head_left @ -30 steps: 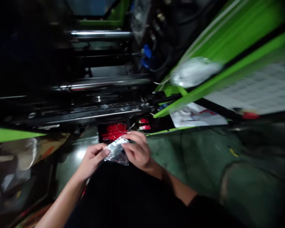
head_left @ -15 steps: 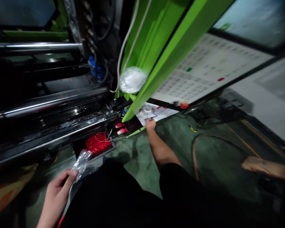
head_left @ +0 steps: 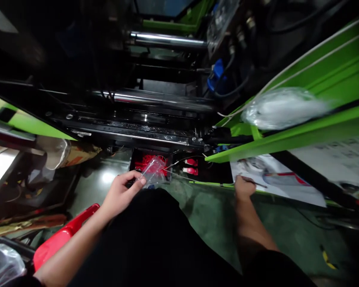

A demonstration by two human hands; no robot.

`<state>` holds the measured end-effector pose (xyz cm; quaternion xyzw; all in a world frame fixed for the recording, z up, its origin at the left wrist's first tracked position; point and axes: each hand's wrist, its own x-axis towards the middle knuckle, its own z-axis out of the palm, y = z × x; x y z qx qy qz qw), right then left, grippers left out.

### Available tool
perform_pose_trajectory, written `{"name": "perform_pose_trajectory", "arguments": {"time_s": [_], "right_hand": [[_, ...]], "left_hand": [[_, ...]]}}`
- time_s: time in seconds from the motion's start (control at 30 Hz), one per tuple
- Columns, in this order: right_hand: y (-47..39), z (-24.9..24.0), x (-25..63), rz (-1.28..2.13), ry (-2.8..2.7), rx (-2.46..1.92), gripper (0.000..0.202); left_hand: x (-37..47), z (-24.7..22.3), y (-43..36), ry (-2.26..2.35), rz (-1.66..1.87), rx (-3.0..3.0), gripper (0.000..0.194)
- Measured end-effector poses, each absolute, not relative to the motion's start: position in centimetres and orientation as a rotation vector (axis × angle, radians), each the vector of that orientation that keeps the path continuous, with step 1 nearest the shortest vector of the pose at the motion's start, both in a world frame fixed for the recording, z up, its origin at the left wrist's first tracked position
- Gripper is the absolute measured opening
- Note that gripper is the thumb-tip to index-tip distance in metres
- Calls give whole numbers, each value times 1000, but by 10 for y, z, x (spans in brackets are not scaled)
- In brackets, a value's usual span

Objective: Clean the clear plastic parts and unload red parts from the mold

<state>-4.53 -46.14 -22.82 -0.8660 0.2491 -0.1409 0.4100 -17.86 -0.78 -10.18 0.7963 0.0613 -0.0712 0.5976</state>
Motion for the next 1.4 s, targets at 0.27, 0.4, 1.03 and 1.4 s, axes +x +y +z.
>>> {"name": "perform_pose_trajectory", "arguments": {"time_s": [0.27, 0.4, 1.03, 1.4], "right_hand": [[-313, -153, -129, -292, 52, -1864, 22], [-236, -84, -165, -287, -520, -1804, 25], [-211, -86, -177, -94, -596, -1716, 24], [-218, -80, -170, 37, -681, -1657, 29]], "left_hand": [[-187, -85, -5, 50, -61, 2008, 23], [-191, -77, -13, -60, 29, 2096, 16], [-209, -71, -4, -483, 234, 2217, 8], [-202, -58, -3, -112, 93, 2165, 10]]}}
